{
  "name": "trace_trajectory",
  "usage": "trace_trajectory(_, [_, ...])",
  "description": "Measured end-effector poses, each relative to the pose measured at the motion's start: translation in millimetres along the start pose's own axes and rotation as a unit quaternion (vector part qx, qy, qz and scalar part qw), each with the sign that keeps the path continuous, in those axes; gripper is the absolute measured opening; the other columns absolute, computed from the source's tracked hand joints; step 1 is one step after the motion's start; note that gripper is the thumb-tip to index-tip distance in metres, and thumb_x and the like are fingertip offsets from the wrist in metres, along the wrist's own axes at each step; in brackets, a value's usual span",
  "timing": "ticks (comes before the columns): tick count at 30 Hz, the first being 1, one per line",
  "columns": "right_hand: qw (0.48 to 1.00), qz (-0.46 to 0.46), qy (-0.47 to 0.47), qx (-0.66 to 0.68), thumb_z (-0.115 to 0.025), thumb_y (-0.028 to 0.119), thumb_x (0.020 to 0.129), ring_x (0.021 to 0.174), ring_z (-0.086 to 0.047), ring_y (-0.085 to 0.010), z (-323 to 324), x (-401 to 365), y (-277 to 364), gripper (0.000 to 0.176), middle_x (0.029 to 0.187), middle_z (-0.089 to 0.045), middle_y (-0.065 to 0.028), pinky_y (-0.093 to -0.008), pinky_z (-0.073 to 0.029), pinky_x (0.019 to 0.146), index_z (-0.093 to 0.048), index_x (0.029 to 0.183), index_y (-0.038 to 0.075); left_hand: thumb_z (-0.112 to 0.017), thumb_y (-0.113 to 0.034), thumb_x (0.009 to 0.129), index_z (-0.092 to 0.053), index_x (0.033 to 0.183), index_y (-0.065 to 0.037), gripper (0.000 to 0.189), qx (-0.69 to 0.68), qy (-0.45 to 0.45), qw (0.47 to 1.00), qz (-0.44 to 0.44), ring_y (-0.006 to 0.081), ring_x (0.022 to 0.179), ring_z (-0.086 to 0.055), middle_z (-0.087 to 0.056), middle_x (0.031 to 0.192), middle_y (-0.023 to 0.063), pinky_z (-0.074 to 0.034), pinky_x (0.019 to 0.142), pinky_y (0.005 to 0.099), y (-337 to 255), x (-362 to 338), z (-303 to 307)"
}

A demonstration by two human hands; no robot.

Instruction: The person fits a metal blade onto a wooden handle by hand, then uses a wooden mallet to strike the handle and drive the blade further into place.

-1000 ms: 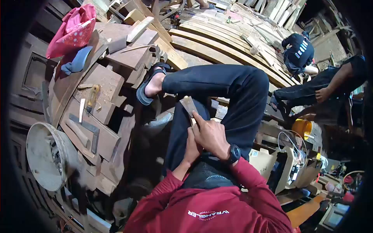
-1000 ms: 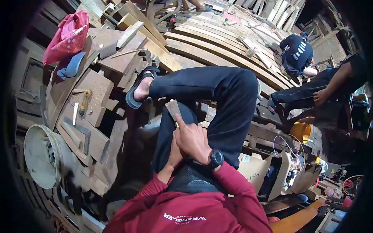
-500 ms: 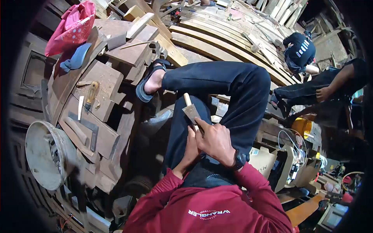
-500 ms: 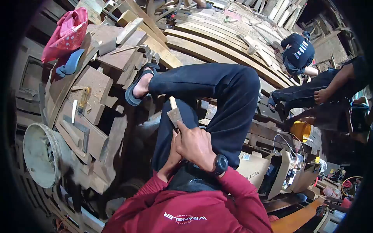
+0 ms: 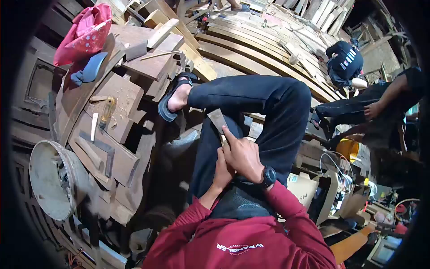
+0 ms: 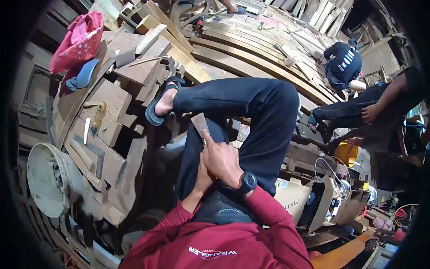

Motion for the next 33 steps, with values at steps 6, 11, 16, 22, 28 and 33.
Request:
trace_trajectory(6, [0.999,-0.006,0.016,0.036,-0.06,0.023,0.089,0.066,-0.068,-0.0449,19,-7,5,0.044,0.068,-0.065,-0.0264,-0.0541,-0.056,0.069,-0.067,0.131,0.009,-0.066,-0.016,0.098,-0.042,0.126,0.004,0.042,-0.187,-0.016,0.956,0.226,0.0308,0.105,-0.067,-0.063,0.11,0.0217,-0.053,0.085,0.0419,40,-3,-11])
trace_trajectory(11, [1.0,0.001,0.01,0.03,-0.058,0.022,0.091,0.066,-0.067,-0.045,8,1,-5,0.047,0.067,-0.065,-0.026,-0.0543,-0.055,0.07,-0.064,0.135,0.009,-0.064,-0.023,0.1,-0.044,0.124,0.005,0.041,-0.092,-0.012,0.99,0.11,0.0228,0.097,-0.065,-0.061,0.107,0.0178,-0.053,0.078,0.0372,16,6,-5])
trace_trajectory(16, [0.998,0.016,0.038,0.038,-0.058,0.023,0.093,0.069,-0.068,-0.0459,15,-10,-5,0.044,0.07,-0.066,-0.0285,-0.0551,-0.056,0.07,-0.065,0.132,0.007,-0.061,-0.03,0.103,-0.042,0.127,0.004,0.045,-0.196,-0.016,0.961,0.195,0.0205,0.099,-0.062,-0.061,0.109,0.0148,-0.053,0.082,0.037,34,1,-9])
trace_trajectory(22, [0.999,0.011,0.02,0.024,-0.059,0.024,0.092,0.066,-0.068,-0.0461,15,-6,-4,0.042,0.071,-0.066,-0.0299,-0.0544,-0.056,0.067,-0.067,0.13,0.008,-0.059,-0.03,0.104,-0.043,0.129,0.003,0.045,-0.188,-0.013,0.959,0.213,0.0199,0.108,-0.062,-0.062,0.117,0.0172,-0.053,0.088,0.0348,35,-1,-10])
trace_trajectory(28, [0.999,0.008,0.035,0.028,-0.06,0.024,0.092,0.064,-0.067,-0.0451,-4,-5,-8,0.048,0.067,-0.065,-0.0274,-0.0548,-0.055,0.067,-0.061,0.138,0.01,-0.064,-0.034,0.101,-0.043,0.129,0.004,0.052,-0.146,0.005,0.975,0.165,0.0196,0.108,-0.061,-0.061,0.117,0.0154,-0.053,0.087,0.0339,23,1,-8])
trace_trajectory(33, [0.999,0.031,0.035,0.024,-0.06,0.021,0.09,0.065,-0.067,-0.0444,22,-17,2,0.043,0.07,-0.067,-0.027,-0.0529,-0.056,0.068,-0.068,0.13,0.007,-0.065,-0.028,0.098,-0.041,0.134,0.007,0.055,-0.245,-0.031,0.938,0.244,0.0233,0.11,-0.061,-0.061,0.119,0.0191,-0.052,0.091,0.0371,29,0,-10])
Point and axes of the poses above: each hand's wrist, its own x-axis towards the middle knuckle, its own z-axis out of the back of the hand, y = z × x, the point moved 5 cm from there along x, towards the middle knuckle
